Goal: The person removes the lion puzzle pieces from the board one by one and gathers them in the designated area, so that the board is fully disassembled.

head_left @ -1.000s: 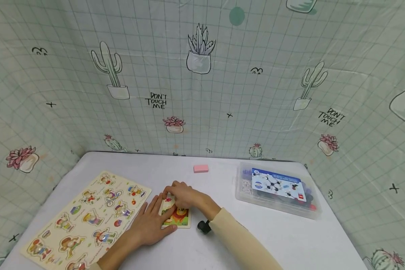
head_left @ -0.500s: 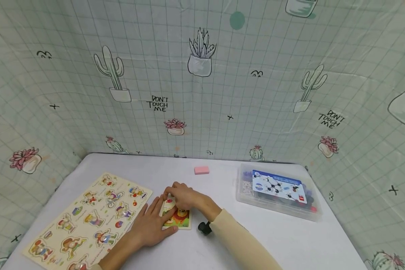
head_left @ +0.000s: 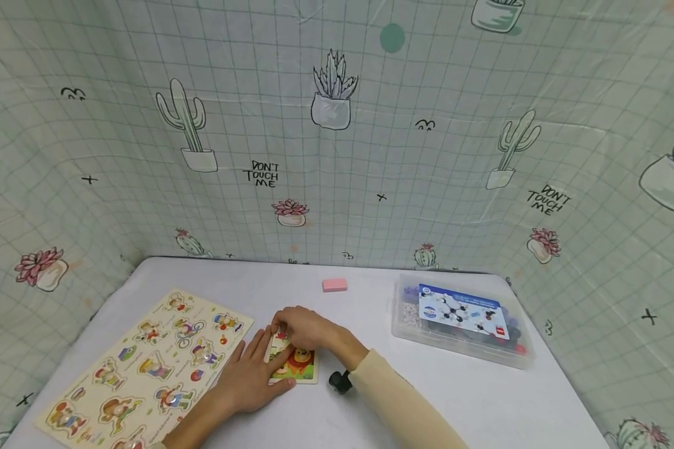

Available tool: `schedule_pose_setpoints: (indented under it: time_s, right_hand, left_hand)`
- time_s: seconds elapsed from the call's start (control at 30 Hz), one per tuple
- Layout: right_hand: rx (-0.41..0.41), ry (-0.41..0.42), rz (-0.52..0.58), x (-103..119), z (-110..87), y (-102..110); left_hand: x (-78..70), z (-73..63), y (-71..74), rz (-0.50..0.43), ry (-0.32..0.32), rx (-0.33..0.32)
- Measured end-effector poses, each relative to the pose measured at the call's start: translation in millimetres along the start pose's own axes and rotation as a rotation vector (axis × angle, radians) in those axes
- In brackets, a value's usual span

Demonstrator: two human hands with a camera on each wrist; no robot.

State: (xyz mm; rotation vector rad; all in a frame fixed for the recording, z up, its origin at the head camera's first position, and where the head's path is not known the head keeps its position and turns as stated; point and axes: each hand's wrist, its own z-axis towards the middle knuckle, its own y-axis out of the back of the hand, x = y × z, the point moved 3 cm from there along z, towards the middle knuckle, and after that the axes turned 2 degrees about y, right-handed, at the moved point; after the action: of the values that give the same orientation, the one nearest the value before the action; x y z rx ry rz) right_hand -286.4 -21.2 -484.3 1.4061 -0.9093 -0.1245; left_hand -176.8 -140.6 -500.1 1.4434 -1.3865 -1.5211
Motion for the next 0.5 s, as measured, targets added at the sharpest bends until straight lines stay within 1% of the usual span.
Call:
schedule_pose_setpoints:
  time_s: [0.17, 0.4, 0.5]
  right_hand:
    - [-0.028, -0.005, 0.045, -0.2, -0.9, 0.1]
    - [-0.064, -0.019, 0.178, -2.0, -1.4, 1.3]
    - [-0.075, -0.013, 0.208, -1.7, -2.2, 1.0]
  left_hand:
    - [-0.2, -1.0, -0.4, -0.007, 0.010, 0.007]
    - [-1.8, -2.3, 1.3, -0.018, 0.006, 0.006]
    - [-2.3, -2.0, 1.3, -0.015, 0.003, 0.007]
